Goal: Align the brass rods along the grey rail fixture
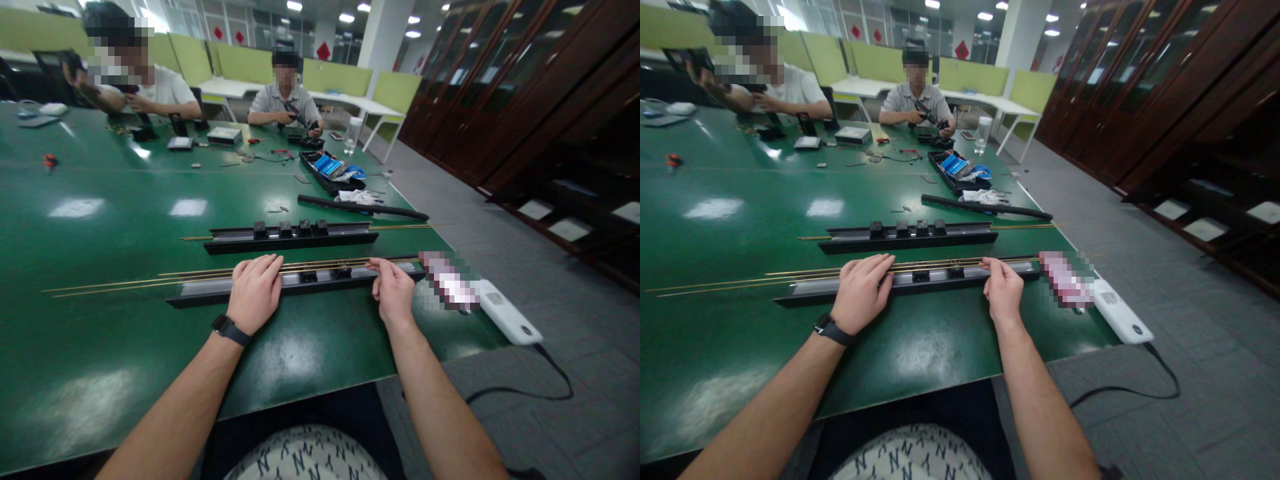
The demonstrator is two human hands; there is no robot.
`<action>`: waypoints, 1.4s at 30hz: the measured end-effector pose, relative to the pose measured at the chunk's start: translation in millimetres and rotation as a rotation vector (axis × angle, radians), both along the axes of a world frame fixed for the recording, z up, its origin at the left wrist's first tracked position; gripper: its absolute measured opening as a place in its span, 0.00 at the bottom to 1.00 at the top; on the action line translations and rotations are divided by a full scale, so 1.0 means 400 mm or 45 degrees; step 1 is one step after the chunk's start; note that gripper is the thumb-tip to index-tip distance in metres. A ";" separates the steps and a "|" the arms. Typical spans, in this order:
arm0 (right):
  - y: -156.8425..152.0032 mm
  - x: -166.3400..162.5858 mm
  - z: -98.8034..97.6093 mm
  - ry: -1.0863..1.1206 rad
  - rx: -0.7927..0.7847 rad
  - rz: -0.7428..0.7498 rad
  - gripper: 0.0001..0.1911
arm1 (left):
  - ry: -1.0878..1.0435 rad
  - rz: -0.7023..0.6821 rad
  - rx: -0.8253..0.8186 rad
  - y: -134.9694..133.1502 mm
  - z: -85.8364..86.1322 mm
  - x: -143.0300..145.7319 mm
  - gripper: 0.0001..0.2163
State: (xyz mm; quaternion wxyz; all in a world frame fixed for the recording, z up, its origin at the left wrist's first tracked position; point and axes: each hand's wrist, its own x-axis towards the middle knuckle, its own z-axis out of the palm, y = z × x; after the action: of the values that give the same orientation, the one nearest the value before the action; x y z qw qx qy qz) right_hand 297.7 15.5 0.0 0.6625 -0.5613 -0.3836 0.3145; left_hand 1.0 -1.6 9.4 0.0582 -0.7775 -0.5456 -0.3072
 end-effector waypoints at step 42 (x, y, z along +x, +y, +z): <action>-0.009 -0.006 -0.002 -0.034 0.007 0.146 0.21 | 0.026 0.009 0.044 0.001 -0.005 -0.002 0.17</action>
State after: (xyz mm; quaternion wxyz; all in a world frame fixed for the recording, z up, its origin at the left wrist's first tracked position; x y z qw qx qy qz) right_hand 295.4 11.7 -0.8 0.6398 -0.5408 -0.4247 0.3434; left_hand 0.2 -1.1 7.3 0.0783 -0.7775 -0.5423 -0.3087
